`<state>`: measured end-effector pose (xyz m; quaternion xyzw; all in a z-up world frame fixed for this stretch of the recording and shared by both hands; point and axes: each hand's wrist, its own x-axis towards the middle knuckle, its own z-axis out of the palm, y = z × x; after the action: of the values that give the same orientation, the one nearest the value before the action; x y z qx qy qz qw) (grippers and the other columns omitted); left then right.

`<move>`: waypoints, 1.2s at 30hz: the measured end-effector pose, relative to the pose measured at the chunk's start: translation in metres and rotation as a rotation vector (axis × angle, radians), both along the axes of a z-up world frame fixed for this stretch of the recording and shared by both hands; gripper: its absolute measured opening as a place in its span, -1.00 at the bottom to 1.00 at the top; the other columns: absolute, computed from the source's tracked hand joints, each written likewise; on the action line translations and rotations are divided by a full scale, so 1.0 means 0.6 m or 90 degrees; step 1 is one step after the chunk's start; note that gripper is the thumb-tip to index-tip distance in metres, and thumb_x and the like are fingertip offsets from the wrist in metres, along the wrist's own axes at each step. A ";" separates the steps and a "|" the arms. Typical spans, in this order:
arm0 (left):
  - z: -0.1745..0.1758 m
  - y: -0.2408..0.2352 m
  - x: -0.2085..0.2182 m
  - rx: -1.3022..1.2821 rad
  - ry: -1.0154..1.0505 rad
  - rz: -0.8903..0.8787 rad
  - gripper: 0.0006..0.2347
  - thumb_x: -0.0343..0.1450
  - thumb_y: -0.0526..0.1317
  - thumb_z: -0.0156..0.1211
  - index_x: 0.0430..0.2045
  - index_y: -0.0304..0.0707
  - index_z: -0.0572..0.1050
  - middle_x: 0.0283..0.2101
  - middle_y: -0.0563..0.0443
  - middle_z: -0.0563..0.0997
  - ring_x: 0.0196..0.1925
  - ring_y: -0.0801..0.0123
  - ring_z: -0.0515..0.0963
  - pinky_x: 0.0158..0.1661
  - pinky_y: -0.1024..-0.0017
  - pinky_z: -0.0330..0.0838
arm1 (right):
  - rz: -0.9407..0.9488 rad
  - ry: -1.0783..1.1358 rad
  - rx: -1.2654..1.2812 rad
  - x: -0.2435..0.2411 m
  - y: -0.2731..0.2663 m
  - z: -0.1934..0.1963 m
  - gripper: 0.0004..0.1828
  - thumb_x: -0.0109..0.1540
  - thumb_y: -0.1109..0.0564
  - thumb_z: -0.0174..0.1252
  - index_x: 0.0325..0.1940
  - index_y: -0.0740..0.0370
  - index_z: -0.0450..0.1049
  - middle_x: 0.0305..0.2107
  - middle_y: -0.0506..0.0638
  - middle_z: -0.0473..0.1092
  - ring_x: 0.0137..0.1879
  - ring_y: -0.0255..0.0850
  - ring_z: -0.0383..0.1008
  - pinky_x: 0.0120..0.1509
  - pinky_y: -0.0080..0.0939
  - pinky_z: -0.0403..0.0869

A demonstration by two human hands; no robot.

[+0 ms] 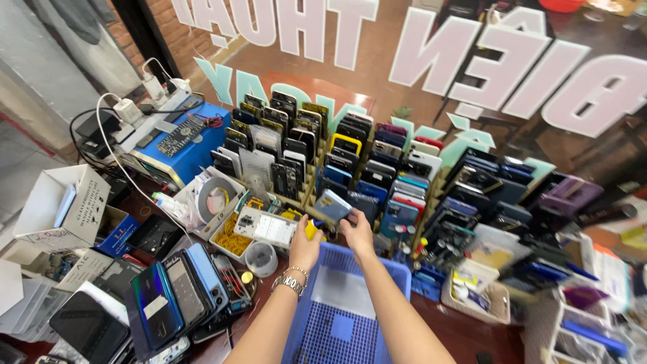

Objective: The person organizes phone parts and tools on a cluttered workbench. They handle phone backs, screwdrivers, and small parts, placing them into a blue basket and a parts organizer. The person also retrieves a small part from a shelf and returns to the workbench.

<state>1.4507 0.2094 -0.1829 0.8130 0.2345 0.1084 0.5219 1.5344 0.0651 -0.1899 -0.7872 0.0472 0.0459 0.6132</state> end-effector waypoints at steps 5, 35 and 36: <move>-0.035 0.035 0.036 -0.047 -0.021 0.004 -0.48 0.40 -0.13 0.22 0.28 -0.26 0.30 0.27 -0.28 0.46 0.32 0.02 0.44 0.26 0.25 0.30 | 0.045 -0.096 -0.114 0.015 0.033 0.068 -0.74 0.26 0.10 0.17 0.01 0.22 0.53 -0.36 0.17 0.60 -0.28 -0.04 0.64 -0.15 -0.09 0.54; 0.046 0.163 -0.146 -0.073 -0.096 0.123 -0.77 0.41 -0.21 0.17 -0.12 -0.26 0.61 -0.16 -0.17 0.72 -0.09 0.14 0.70 -0.05 0.29 0.52 | 0.321 0.060 -0.209 -0.091 0.186 0.119 -0.64 0.30 -0.03 0.12 -0.06 0.34 0.57 -0.44 0.09 0.59 -0.43 -0.21 0.60 -0.25 -0.19 0.60; 0.060 0.192 -0.167 -0.040 -0.121 0.154 -0.78 0.40 -0.23 0.17 -0.13 -0.28 0.60 -0.16 -0.18 0.71 -0.08 0.11 0.69 -0.05 0.28 0.52 | 0.367 0.064 -0.107 -0.112 0.225 0.105 -0.65 0.31 0.01 0.11 -0.03 0.35 0.56 -0.40 0.08 0.59 -0.40 -0.23 0.58 -0.25 -0.20 0.58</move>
<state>1.3504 0.3246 -0.1471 0.7483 0.2837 0.2396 0.5497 1.4673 0.1998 -0.1269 -0.8128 -0.1442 0.2529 0.5045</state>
